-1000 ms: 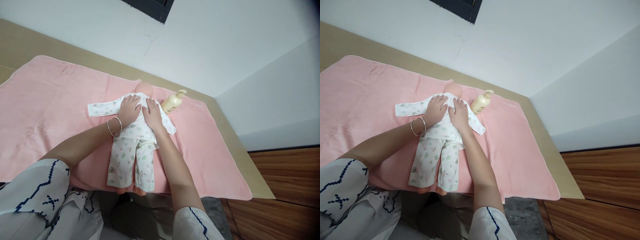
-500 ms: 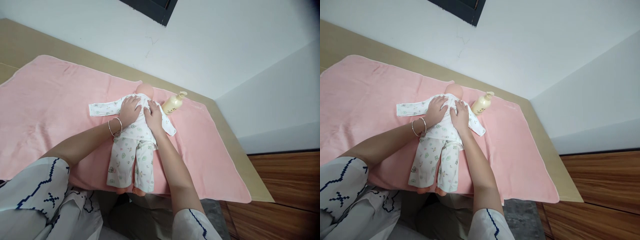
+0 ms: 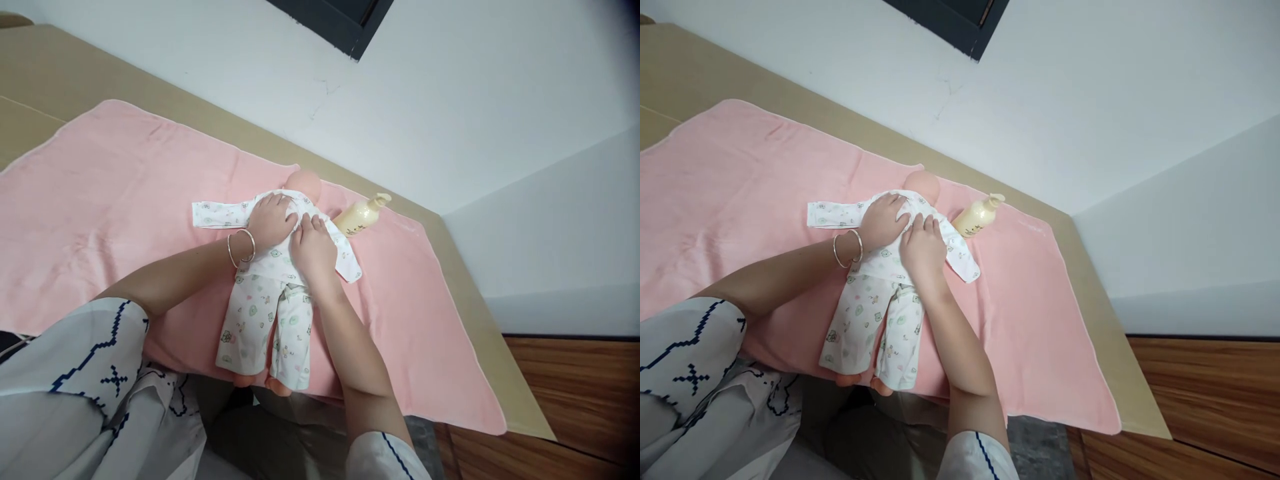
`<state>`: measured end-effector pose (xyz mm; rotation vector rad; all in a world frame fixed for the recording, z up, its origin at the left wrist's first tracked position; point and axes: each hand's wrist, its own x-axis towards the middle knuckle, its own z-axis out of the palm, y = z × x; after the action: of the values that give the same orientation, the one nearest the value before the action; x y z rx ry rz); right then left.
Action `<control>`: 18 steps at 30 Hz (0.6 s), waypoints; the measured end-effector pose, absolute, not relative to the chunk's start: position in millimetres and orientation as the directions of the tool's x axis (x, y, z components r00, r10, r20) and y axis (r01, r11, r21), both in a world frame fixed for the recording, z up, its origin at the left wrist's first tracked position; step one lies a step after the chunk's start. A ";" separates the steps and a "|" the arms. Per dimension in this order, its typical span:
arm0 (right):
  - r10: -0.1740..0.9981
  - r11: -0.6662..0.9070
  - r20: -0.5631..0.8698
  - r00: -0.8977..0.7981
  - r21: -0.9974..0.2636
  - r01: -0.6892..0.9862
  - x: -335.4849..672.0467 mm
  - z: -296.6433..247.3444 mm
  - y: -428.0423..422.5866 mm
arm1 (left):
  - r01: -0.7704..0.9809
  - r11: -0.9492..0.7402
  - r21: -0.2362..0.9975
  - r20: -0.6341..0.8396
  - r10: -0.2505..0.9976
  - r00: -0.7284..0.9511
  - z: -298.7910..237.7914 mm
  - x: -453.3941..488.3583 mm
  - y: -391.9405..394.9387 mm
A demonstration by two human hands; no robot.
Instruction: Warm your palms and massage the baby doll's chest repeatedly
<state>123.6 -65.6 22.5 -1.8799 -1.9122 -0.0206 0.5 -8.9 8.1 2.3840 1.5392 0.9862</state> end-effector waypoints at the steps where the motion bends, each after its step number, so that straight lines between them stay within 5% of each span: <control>1: 0.943 0.070 0.330 0.029 -0.284 0.956 121.7 23.6 -67.6 | 0.769 -0.464 0.439 0.448 0.855 0.261 7.0 0.9 -8.4; 7: 0.943 0.232 0.325 -0.076 -0.476 0.849 159.2 20.2 -37.7 | 0.790 -0.542 0.288 0.438 0.808 0.395 14.9 11.5 -30.1; 10: 0.949 0.214 0.314 -0.037 -0.551 0.807 167.3 19.7 -31.6 | 0.771 -0.543 0.332 0.404 0.821 0.404 20.5 8.8 -29.1; 15: 0.942 0.156 0.335 -0.014 -0.401 0.903 133.4 29.7 -57.6 | 0.747 -0.484 0.456 0.361 0.868 0.342 15.0 -3.6 -3.9; 18: 0.938 0.155 0.347 -0.016 -0.376 0.914 123.9 32.8 -64.2 | 0.762 -0.494 0.419 0.382 0.857 0.346 11.8 -2.5 -3.7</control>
<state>123.9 -64.2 32.8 -1.7560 -1.9248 0.0611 -2.5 -3.7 11.8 2.4361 1.4802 0.8496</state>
